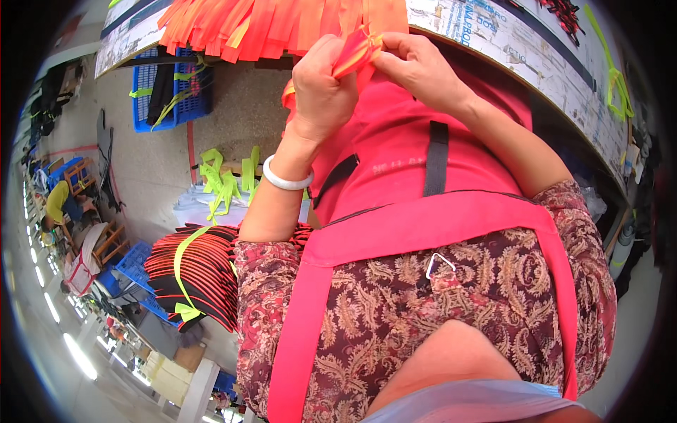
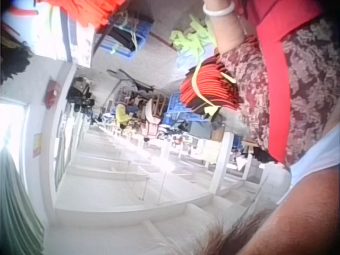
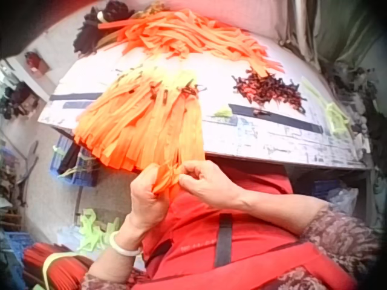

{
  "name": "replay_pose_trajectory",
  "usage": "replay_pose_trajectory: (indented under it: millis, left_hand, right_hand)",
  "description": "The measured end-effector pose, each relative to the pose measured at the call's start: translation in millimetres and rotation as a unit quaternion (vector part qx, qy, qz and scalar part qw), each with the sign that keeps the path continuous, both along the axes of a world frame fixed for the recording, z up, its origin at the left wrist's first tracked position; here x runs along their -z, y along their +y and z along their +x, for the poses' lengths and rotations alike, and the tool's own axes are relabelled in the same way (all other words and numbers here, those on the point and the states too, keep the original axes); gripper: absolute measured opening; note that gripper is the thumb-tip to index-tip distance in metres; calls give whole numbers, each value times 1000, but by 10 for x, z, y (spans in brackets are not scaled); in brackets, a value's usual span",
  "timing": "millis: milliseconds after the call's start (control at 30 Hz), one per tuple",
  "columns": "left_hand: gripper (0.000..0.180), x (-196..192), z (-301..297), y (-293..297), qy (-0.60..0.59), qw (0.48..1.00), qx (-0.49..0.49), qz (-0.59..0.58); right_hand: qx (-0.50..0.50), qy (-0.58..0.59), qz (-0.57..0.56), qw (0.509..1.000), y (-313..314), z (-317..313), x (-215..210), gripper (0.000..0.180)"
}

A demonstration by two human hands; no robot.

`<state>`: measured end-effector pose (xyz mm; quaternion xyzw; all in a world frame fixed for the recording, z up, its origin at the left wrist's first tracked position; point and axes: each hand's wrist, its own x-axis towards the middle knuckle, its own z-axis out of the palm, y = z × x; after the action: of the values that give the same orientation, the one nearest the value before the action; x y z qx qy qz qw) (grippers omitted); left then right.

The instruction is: Attaching plastic buckles to orange fabric straps at a workbench.

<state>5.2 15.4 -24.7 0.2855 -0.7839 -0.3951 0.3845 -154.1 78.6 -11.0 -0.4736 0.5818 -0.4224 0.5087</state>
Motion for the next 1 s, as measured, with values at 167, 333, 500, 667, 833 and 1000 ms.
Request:
replay_pose_trajectory:
  millis: [167, 333, 500, 667, 833, 1000]
  left_hand:
    - [9, -123, -97, 81, 15, 992, -9, -124]
    - [5, -93, -89, -2, 77, 980, 5, 182]
    - [14, -10, 121, -85, 131, 898, 65, 416]
    - [13, 13, 85, -32, 80, 894, 68, 435]
    - [15, -86, 3, 27, 68, 899, 60, 429]
    - [17, -91, 14, 80, 68, 909, 71, 404]
  right_hand:
    - [20, -33, 81, 996, 12, 30, 49, 19]
    - [17, -336, 140, 931, -48, -227, 190, 20]
    - [96, -391, 243, 883, 165, -241, 123, 32]
    - [14, -342, 145, 928, 258, -293, 83, 31]
    - [-33, -304, 90, 948, 202, -349, 88, 27]
    - [1, -236, 67, 969, 213, -217, -30, 20]
